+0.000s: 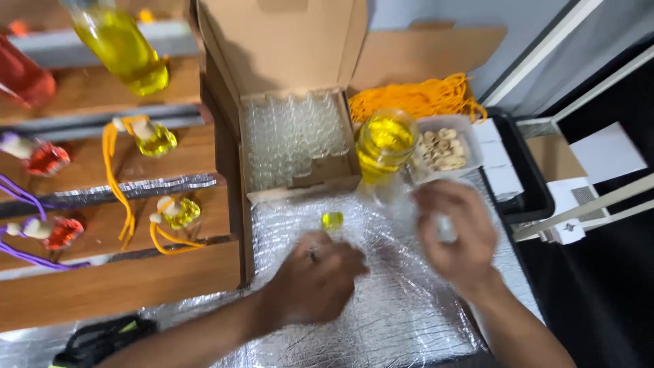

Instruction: Attaching a decorative string and wooden bead to a small perfume bottle cap.

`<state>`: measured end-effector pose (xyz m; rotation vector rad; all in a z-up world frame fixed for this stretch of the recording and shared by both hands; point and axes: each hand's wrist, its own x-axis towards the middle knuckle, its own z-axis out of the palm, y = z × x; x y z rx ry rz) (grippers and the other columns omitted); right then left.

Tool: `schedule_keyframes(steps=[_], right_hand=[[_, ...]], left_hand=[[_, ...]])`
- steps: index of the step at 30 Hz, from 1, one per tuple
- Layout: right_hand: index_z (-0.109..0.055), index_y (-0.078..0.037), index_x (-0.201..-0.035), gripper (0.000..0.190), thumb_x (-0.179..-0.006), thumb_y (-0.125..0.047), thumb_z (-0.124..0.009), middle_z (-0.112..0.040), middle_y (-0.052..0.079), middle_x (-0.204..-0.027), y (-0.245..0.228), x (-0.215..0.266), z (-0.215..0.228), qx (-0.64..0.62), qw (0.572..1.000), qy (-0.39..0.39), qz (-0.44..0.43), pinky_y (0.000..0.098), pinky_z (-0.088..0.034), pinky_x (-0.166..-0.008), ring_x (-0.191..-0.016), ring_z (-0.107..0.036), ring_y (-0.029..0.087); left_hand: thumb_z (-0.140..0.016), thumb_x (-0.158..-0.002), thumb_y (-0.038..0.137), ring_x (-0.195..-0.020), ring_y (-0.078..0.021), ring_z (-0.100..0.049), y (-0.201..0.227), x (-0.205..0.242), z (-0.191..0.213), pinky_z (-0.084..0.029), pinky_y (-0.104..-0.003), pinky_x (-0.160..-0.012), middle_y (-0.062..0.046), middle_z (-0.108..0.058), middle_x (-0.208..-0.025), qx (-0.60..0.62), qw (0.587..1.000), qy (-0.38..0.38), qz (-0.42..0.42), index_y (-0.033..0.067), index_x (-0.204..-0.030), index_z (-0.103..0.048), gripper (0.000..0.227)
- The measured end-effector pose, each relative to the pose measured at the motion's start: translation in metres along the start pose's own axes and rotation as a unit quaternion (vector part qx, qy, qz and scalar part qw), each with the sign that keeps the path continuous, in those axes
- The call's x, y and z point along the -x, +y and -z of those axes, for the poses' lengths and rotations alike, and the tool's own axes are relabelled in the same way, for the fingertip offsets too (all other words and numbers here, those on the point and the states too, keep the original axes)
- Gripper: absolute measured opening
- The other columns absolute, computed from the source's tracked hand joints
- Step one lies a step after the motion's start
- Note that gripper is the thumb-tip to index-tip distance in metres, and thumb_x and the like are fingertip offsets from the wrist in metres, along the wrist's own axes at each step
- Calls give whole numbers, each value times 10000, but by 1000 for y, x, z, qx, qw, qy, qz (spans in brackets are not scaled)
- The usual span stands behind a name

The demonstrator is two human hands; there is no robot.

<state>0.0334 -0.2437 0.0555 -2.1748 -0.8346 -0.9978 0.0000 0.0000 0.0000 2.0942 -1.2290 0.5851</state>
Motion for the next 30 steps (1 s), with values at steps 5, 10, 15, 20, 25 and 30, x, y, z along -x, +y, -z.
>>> schedule_keyframes(steps=[5,10,15,20,25,30], right_hand=[[-685,18,-1075,127,-1053,-72,-597,-671,154,-992,28,-50,54,53,986,-74,-138,380,-499,-814,-891,-654,271],[-735,-186,-1045,162,-990,-263,-604,-779,-30,-1076,64,-97,78,75,896,-311,-307,371,-493,-779,-967,-714,171],[-737,-97,-1164,277,-925,-203,-646,-777,174,-1086,100,-99,57,114,808,-433,-383,535,-541,-914,-1075,-706,421],[-765,-114,-1137,272,-929,-252,-658,-758,192,-1069,134,-86,28,135,813,-407,-394,536,-522,-976,-1086,-693,436],[-691,-28,-1108,351,-964,-343,-630,-725,205,-1006,170,-54,-11,152,813,-354,-436,542,-525,-979,-1072,-707,397],[-651,-91,-759,248,-867,-275,-778,-550,25,-628,215,-5,-48,306,903,-262,-149,361,-580,-759,-666,-679,276]], left_hand=[[-509,-977,-27,-626,-174,-437,19,-54,41,-400,-305,-639,-58,-569,-800,-92,987,-5,-129,73,-914,-614,158],[-649,-916,-8,-533,-214,-570,2,-96,27,-516,-394,-477,-44,-594,-649,-117,985,-95,-85,64,-1000,-646,111],[-597,-907,215,-719,-402,-711,-39,-160,-10,-539,-511,-664,-158,-704,-888,-155,980,-111,57,90,-962,-681,160],[-644,-864,163,-780,-359,-721,-62,-206,-47,-523,-450,-756,-120,-720,-906,-176,976,-109,62,83,-919,-715,120],[-722,-733,141,-662,-290,-674,-91,-225,-73,-505,-399,-741,-71,-675,-788,-269,963,-12,5,106,-762,-701,50],[-688,-876,177,-794,-329,-701,-103,-234,-70,-483,-407,-756,-92,-710,-881,-203,961,-180,49,90,-987,-748,153]])
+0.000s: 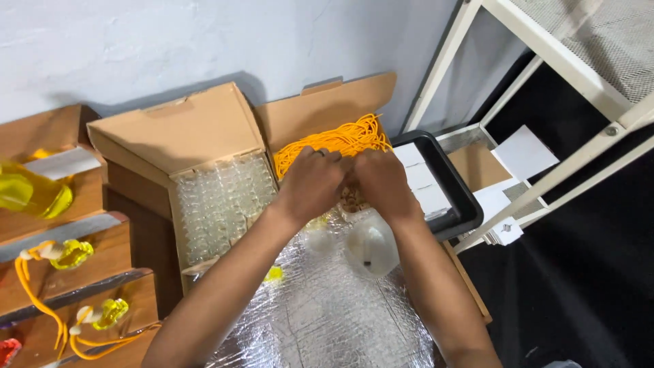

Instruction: Attaching a decorative string and wooden bead to a small perfume bottle cap.

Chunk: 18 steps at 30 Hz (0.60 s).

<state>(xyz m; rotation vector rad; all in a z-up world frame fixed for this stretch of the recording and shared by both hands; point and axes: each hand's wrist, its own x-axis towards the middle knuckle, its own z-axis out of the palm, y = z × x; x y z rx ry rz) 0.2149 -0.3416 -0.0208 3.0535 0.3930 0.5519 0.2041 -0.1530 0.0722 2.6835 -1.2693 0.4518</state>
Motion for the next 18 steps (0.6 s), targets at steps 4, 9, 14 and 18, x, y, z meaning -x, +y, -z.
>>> schedule_keyframes(steps=[4,9,14,18], right_hand=[[-757,-88,-915,169,-863,-246,-789,-671,66,-742,-7,-7,99,-136,987,-77,-34,431,-565,-811,-796,-729,308],[-770,-81,-1060,212,-848,-92,-768,-760,157,-829,-14,-1,202,-409,902,-86,-107,446,-532,-791,-782,-698,319],[-773,-91,-1076,232,-850,-40,-783,-759,88,-813,-20,8,217,-486,870,-40,-77,362,-516,-789,-776,-588,187],[-771,-95,-1091,262,-831,-88,-801,-782,108,-872,-28,16,224,-507,859,-50,-55,397,-529,-814,-815,-642,192]], left_hand=[[-607,-975,190,-824,-327,-706,-1,-2,14,-468,-401,-816,-101,-709,-904,83,996,-36,25,99,-1090,-729,190],[-573,-975,113,-986,-394,-717,5,-7,55,-527,-443,-856,-121,-732,-985,326,931,-1,165,134,-1212,-655,251],[-610,-980,119,-975,-286,-757,14,-1,84,-560,-401,-874,-83,-784,-952,444,876,10,189,179,-1138,-710,196],[-675,-944,81,-1024,-230,-765,21,17,95,-554,-385,-922,-90,-801,-1015,519,822,3,234,166,-1139,-738,222]])
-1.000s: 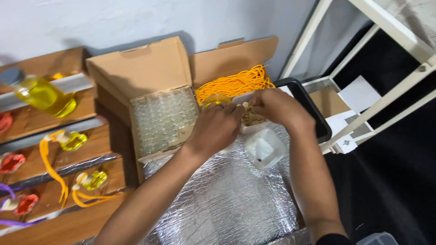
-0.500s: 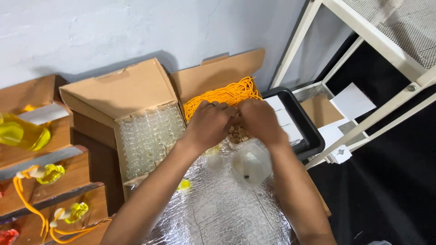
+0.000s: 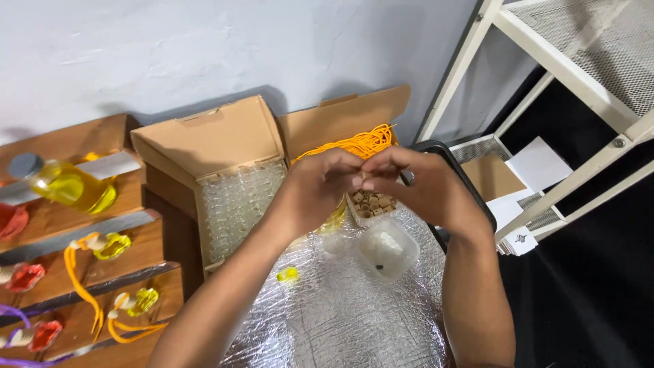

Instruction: Attaching a decorative string and wooden bead to a small perfume bottle cap.

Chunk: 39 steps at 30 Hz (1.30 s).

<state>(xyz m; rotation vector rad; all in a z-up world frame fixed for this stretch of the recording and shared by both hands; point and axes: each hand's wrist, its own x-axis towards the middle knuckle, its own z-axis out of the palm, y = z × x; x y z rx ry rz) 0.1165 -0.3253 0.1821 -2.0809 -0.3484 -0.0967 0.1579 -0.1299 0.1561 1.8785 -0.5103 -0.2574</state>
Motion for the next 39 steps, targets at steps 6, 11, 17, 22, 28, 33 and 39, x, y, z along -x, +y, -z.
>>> schedule_keyframes(steps=[6,11,17,22,28,33,39], right_hand=[[-780,-171,-1137,229,-941,-202,-665,-811,98,-1020,-56,20,-24,92,987,-124,-38,466,-545,-946,-1005,-765,310],[-716,-165,-1121,274,-1009,-339,-537,-715,65,-960,-44,53,-69,100,968,-226,38,412,-461,-891,-930,-663,251],[-671,-182,-985,148,-974,-329,-667,-619,-16,-861,28,105,-149,94,967,-176,157,319,-473,-726,-798,-610,169],[-679,-215,-1095,164,-961,-308,-693,-564,15,-866,56,120,-179,6,973,-226,49,307,-430,-685,-788,-561,172],[-720,-235,-1204,273,-935,-275,-729,-665,-29,-914,53,118,-182,-19,976,-211,44,254,-478,-622,-730,-631,110],[-720,-192,-1139,238,-930,-306,-730,-711,-16,-899,44,112,-186,-23,980,-199,9,267,-492,-652,-737,-643,117],[-750,-178,-1041,232,-986,-354,-609,-769,1,-980,55,105,-176,34,974,-224,22,317,-532,-751,-917,-700,184]], left_hand=[[-773,-869,80,-969,-266,-761,13,71,2,-581,-404,-897,-174,-775,-1037,63,992,95,57,60,-1155,-730,290],[-828,-831,95,-869,-156,-708,-43,142,-2,-564,-313,-806,-74,-744,-931,146,980,117,65,71,-1087,-679,297],[-725,-910,-21,-903,-169,-722,-102,204,-20,-569,-318,-847,-55,-739,-896,268,958,60,84,99,-1044,-613,212],[-737,-903,19,-915,-223,-719,-141,215,-29,-627,-362,-814,-86,-715,-938,281,946,70,147,43,-990,-655,121],[-702,-940,92,-895,-220,-718,-144,222,-23,-617,-333,-793,-104,-734,-957,229,968,71,76,57,-1082,-628,164],[-822,-813,152,-963,-196,-774,-132,219,-15,-628,-318,-879,-84,-822,-1013,237,937,99,235,116,-1110,-733,313],[-737,-880,267,-1022,-188,-762,-140,217,-16,-583,-329,-905,-52,-822,-1077,151,972,91,158,144,-1138,-800,293]])
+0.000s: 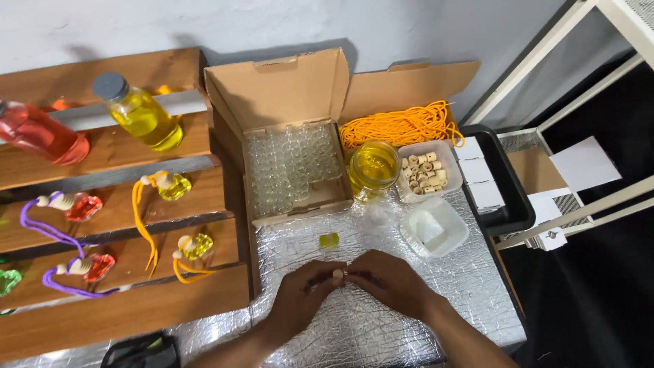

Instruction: Attaching a decorative string and wooden bead to a small perfume bottle cap.

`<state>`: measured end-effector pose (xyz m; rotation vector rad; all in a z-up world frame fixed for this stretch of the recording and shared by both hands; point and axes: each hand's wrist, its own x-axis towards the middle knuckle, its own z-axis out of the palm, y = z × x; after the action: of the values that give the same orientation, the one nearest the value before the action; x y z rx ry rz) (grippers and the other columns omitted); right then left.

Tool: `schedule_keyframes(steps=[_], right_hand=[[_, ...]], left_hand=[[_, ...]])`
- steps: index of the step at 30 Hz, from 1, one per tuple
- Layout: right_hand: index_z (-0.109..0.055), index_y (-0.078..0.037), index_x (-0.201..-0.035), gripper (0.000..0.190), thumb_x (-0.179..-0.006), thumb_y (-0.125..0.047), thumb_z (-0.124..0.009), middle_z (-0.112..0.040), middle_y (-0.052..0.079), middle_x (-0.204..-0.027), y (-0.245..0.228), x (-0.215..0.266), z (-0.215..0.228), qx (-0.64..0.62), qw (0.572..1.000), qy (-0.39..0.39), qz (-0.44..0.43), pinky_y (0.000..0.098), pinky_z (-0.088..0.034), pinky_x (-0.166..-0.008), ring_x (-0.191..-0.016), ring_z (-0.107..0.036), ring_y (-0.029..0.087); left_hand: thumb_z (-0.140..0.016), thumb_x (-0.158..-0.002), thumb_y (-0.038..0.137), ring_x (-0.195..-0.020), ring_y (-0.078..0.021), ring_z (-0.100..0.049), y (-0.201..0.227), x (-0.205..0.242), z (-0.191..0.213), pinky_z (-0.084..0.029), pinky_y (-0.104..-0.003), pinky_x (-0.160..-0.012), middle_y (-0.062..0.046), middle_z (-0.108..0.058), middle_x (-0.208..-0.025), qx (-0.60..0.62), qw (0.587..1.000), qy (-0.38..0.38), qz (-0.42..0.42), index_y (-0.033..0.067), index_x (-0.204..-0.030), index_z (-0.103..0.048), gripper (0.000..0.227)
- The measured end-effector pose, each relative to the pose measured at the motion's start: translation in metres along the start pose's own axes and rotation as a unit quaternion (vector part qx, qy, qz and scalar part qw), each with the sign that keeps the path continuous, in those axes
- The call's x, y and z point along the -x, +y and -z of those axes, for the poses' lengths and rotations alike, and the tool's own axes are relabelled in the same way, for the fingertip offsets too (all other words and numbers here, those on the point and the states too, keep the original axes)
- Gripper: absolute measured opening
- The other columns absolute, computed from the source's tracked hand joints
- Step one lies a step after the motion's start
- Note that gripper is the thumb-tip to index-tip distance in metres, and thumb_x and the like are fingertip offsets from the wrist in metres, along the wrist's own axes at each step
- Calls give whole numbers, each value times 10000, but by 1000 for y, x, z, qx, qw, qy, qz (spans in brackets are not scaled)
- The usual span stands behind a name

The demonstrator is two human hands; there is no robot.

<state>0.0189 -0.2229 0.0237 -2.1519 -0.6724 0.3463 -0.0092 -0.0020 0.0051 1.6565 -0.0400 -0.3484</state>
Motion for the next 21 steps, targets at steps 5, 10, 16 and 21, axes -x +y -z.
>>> schedule_keyframes(steps=[5,10,16,21], right_hand=[[-704,-57,-1007,144,-872,-21,-736,-760,69,-929,-6,1,55,52,966,167,190,234,-661,-741,-840,-756,179],[-670,-115,-1085,130,-997,-193,-613,-670,-6,-833,-8,-46,152,133,964,216,84,237,-566,-639,-686,-642,100],[-731,-82,-1115,171,-1001,-146,-621,-751,102,-1029,59,-144,207,256,955,139,-63,427,-456,-692,-877,-673,282],[-725,-115,-1174,255,-951,-227,-672,-703,141,-1191,132,-185,198,383,906,44,-173,523,-518,-803,-1025,-661,403]], left_hand=[[-722,-929,243,-972,-187,-724,-23,6,3,-586,-315,-835,-44,-748,-1076,-103,982,-51,-149,118,-1135,-745,241],[-785,-909,206,-986,-207,-707,-32,4,5,-579,-330,-822,-42,-693,-1105,-136,957,-74,-245,122,-1064,-702,195],[-790,-888,229,-880,-148,-726,-22,5,7,-576,-301,-795,6,-766,-1006,-105,981,-77,-143,162,-1161,-724,288],[-698,-961,224,-909,-166,-713,-19,5,8,-569,-296,-787,-20,-744,-1025,-101,973,-100,-184,132,-1197,-721,255]])
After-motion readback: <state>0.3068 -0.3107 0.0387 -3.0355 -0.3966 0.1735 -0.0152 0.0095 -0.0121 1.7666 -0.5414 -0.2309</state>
